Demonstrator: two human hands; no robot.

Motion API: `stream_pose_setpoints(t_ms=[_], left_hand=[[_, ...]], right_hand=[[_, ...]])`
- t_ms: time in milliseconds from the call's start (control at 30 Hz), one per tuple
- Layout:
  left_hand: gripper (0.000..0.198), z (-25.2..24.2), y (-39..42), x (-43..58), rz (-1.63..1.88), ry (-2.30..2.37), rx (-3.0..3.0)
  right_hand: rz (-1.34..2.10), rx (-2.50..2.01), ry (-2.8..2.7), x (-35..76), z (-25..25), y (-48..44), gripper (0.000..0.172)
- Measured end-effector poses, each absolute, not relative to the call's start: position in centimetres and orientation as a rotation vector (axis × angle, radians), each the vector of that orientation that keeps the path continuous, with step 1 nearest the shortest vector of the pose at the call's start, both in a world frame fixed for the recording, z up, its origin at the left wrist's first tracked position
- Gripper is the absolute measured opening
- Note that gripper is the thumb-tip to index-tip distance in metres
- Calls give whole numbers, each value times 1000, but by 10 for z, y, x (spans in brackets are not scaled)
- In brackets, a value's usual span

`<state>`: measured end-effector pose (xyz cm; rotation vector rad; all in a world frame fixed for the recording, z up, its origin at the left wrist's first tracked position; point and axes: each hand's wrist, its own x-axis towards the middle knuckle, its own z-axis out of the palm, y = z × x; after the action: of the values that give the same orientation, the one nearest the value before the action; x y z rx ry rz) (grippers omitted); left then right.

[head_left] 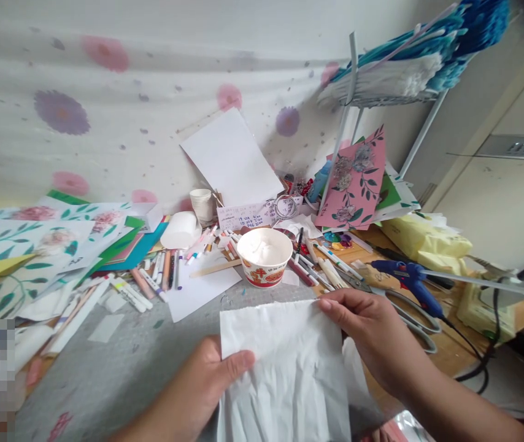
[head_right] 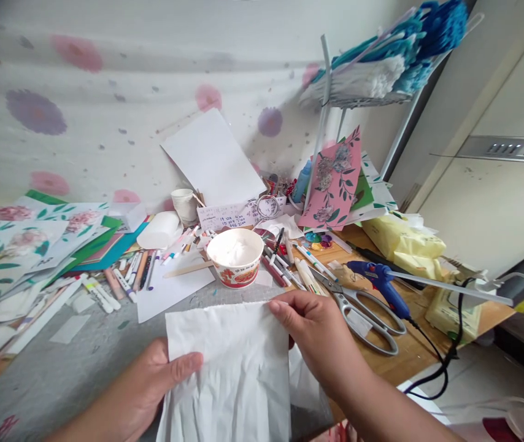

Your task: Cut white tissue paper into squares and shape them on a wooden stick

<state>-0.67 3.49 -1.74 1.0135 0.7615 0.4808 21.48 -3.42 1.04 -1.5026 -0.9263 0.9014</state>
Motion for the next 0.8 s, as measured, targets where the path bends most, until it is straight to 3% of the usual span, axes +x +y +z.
stream_pose_setpoints(t_ms=[333,500,667,800], left_hand=[[31,-16,35,-4,662,706,926],[29,-14,36,-5,737,794,1052],[29,-15,40,-9,766,866,1160],[33,-14,39,-10,712,749,920]], right_hand=[[1323,-1279,-917,196,5,-40,39],[1097,-1573,-1008,191,-6,-37,44],[1015,-1593,-1091,193,-2,-34,45],[1019,-1587,-1144,190,5,-35,44]])
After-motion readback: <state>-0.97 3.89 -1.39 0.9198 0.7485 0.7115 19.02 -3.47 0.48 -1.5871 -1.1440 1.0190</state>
